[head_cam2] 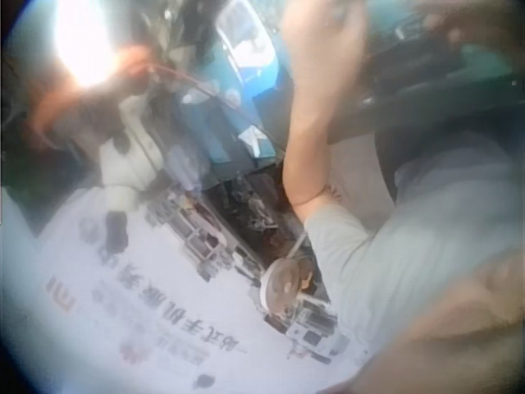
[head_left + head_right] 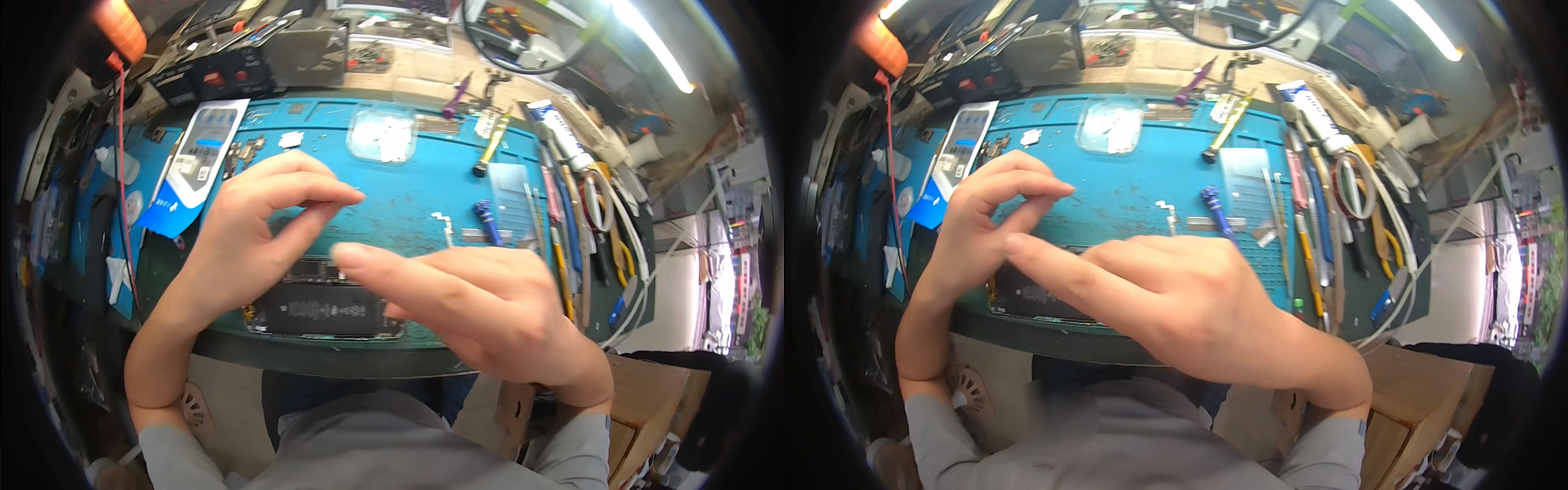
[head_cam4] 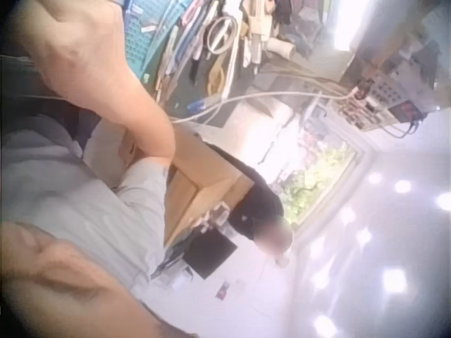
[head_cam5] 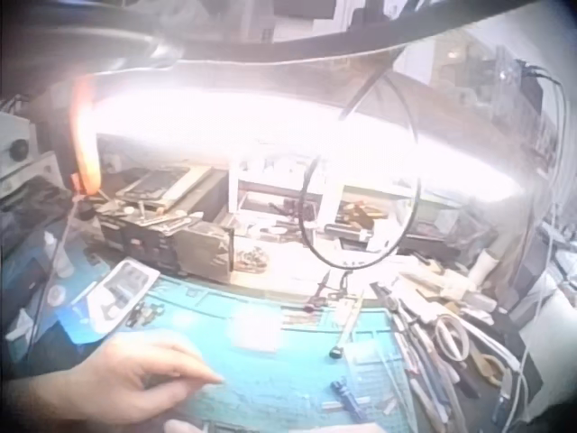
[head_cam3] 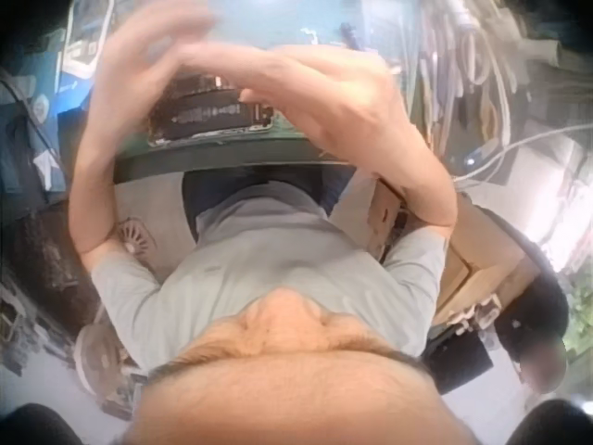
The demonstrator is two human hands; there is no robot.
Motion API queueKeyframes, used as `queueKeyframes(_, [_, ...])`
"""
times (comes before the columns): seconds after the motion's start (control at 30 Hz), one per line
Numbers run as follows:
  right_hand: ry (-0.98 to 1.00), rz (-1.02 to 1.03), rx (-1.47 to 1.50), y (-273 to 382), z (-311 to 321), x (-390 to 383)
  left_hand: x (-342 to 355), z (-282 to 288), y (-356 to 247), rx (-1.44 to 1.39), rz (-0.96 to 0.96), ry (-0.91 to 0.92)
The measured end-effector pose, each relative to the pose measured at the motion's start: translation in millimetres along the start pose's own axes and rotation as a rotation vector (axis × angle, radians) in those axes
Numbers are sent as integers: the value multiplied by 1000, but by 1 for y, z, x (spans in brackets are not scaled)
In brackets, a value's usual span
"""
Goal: The person uses a screwdriver and tweezers to remove and reposition small components on a disassembled smartphone motherboard. They repeatedly adjust tiny parts and connectors while working on the exposed circuit board.
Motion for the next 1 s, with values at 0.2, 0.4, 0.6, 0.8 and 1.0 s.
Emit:
queueKeyframes(0.2, [-614,-186,-65,-9,61,-20,-22,5,-15,177,-50,-77])
queueKeyframes(0.4, [-296,-428,-684,-52,64,-91,-73,-8,-44,366,-178,-178])
queueKeyframes(0.6, [-406,-395,-809,-46,61,-107,-111,-28,-41,430,-227,-365])
queueKeyframes(0.8, [-336,-504,-801,-31,32,-115,-117,-45,-34,550,-233,-479])
queueKeyframes(1.0, [-715,-224,-573,7,43,-102,-117,-47,-36,598,-193,-479])
Point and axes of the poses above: each hand's wrist, its own x-axis towards the middle knuckle, its own z-axis out of the back of the hand, y = z × x, the point moved 1 cm from there along x, towards the middle knuckle, and after that the axes turned 14 degrees about x, right-handed, at the moved point
